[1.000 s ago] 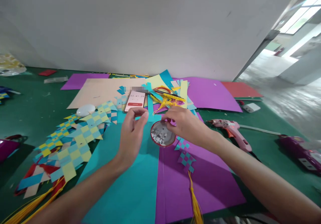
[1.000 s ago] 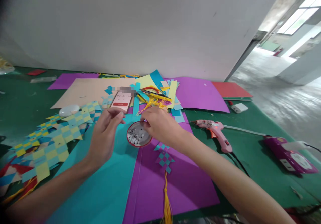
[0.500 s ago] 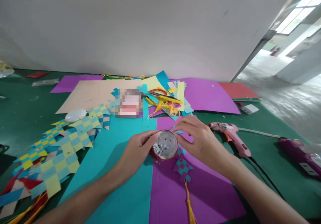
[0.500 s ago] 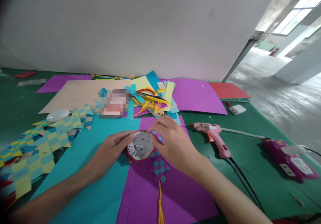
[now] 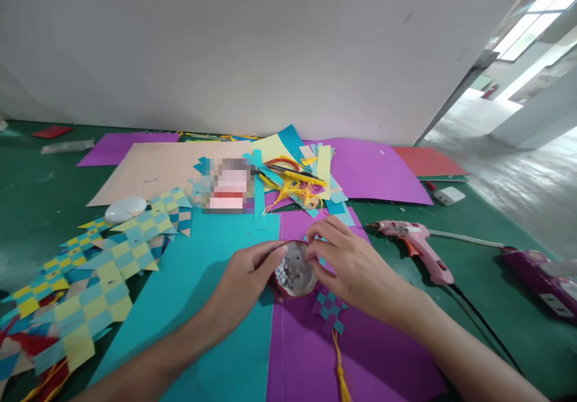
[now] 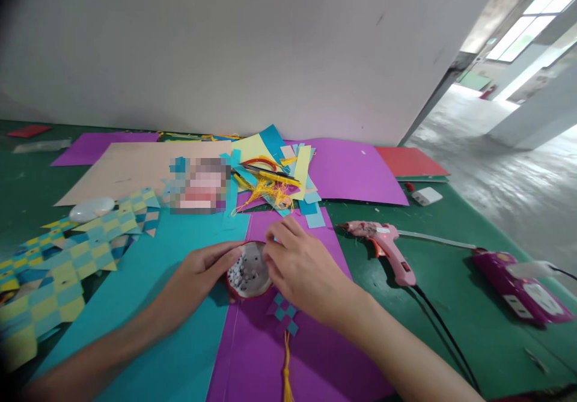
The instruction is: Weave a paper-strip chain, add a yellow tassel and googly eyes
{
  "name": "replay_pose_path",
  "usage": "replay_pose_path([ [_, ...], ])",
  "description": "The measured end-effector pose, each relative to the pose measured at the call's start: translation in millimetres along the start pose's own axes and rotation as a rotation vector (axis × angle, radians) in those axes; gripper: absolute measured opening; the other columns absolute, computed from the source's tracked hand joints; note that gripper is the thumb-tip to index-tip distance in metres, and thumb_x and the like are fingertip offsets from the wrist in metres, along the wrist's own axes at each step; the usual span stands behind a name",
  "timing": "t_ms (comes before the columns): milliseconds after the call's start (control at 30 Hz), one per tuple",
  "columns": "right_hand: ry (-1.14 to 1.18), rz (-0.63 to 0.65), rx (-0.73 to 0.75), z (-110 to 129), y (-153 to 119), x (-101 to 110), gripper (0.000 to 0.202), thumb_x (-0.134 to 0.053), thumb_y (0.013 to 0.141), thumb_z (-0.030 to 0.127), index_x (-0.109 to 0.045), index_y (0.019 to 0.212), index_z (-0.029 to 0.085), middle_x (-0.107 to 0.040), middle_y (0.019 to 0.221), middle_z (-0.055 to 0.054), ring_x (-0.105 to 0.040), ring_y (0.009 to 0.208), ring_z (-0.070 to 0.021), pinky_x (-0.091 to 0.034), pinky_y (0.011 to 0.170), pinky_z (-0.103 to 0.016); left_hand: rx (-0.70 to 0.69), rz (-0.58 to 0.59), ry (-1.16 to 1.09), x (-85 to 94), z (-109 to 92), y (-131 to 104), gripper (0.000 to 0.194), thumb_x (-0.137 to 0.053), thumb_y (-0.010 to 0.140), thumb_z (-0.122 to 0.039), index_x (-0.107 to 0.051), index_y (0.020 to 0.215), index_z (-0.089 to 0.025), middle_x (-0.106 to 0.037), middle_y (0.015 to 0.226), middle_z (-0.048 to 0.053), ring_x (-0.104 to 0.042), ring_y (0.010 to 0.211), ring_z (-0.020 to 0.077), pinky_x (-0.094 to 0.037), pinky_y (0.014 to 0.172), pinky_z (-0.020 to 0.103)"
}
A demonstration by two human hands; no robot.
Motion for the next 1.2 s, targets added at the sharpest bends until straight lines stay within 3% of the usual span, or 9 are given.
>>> replay_pose_path([
  [167,-0.041,0.042,-0.011,-1,1,-3,0.015,-0.048,0.091,0.014,-0.059,0.082,0.016,-0.057,0.095,-0.009,-0.05,0.097,-0.0233,-0.05,0.086,-0.043,-0.084,-0.022,0.039,2.7,-4,2,0.03,-0.053,0.088,-0.043,-0.073,0.099,-0.024,-0.074,0.094,0.0,-0.067,0.091,0.0219,-0.051,0.076,0.026],
  [367,-0.025,0.061,-0.01,0,1,-5,0.016,-0.044,0.091,0.012,-0.058,0.082,0.015,-0.056,0.094,-0.01,-0.05,0.094,-0.0224,-0.049,0.086,-0.043,-0.067,-0.042,0.044,3.8,-1,3,0.029,-0.053,0.087,-0.042,-0.073,0.099,-0.025,-0.074,0.092,0.0,-0.067,0.091,0.023,-0.051,0.077,0.028],
  [533,0.266,-0.004,-0.084,-12,0,3,0.009,-0.051,0.088,0.011,-0.056,0.085,0.019,-0.056,0.098,-0.005,-0.052,0.095,-0.0171,-0.046,0.089,-0.037,-0.065,-0.042,0.035,2.9,-3,2,0.028,-0.053,0.086,-0.042,-0.074,0.097,-0.027,-0.074,0.093,-0.001,-0.067,0.091,0.0235,-0.051,0.075,0.028],
  [700,0.624,0.067,-0.249,-28,0,6,0.008,-0.053,0.088,0.017,-0.058,0.083,0.02,-0.057,0.097,-0.002,-0.054,0.079,-0.0113,-0.046,0.067,-0.024,-0.058,-0.061,0.053,5.0,-3,2,0.026,-0.054,0.085,-0.042,-0.074,0.096,-0.029,-0.074,0.093,-0.001,-0.066,0.094,0.0251,-0.051,0.079,0.031],
  [800,0.718,0.051,-0.295,-35,1,9,0.01,-0.054,0.088,0.022,-0.058,0.08,0.019,-0.058,0.094,-0.003,-0.055,0.08,-0.0124,-0.046,0.066,-0.024,-0.062,-0.078,0.036,6.9,-2,2,0.026,-0.056,0.084,-0.042,-0.075,0.094,-0.028,-0.074,0.094,0.0,-0.066,0.093,0.0252,-0.051,0.079,0.032],
  [867,0.651,-0.03,-0.333,-44,1,12,0.01,-0.054,0.088,0.023,-0.058,0.079,0.019,-0.059,0.091,-0.003,-0.056,0.08,-0.0137,-0.046,0.066,-0.025,-0.008,-0.075,-0.011,7.9,3,3,0.029,-0.056,0.083,-0.043,-0.074,0.095,-0.024,-0.074,0.087,0.002,-0.067,0.082,0.0237,-0.053,0.069,0.031],
  [1000,0.277,-0.214,-0.337,-59,0,17,0.008,-0.053,0.086,0.017,-0.058,0.08,0.019,-0.057,0.091,-0.005,-0.055,0.084,-0.0166,-0.045,0.076,-0.032,0.129,-0.069,-0.194,11.4,16,6,0.034,-0.059,0.081,-0.046,-0.071,0.096,-0.017,-0.068,0.07,0.003,-0.06,0.053,0.016,-0.049,0.048,0.026],
  [1100,0.069,-0.205,-0.273,-62,3,7,0.012,-0.05,0.086,0.013,-0.059,0.082,0.019,-0.055,0.093,-0.006,-0.053,0.09,-0.0195,-0.044,0.086,-0.038,0.14,-0.104,-0.292,17.9,17,8,0.034,-0.063,0.079,-0.044,-0.07,0.092,-0.013,-0.067,0.067,0.003,-0.059,0.053,0.0143,-0.048,0.047,0.024],
  [1200,-0.024,-0.136,-0.217,-63,6,-5,0.012,-0.048,0.088,0.012,-0.058,0.084,0.017,-0.054,0.095,-0.008,-0.05,0.093,-0.0211,-0.045,0.086,-0.038,0.147,-0.118,-0.33,20.7,16,8,0.034,-0.064,0.079,-0.043,-0.069,0.089,-0.012,-0.066,0.064,0.004,-0.059,0.054,0.0143,-0.047,0.047,0.023],
])
Point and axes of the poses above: each hand's wrist, its own y-axis towards the middle knuckle, its own x-axis out of the back of the hand, z = x × y, the point moved 8 cm from there along y, towards the middle knuckle
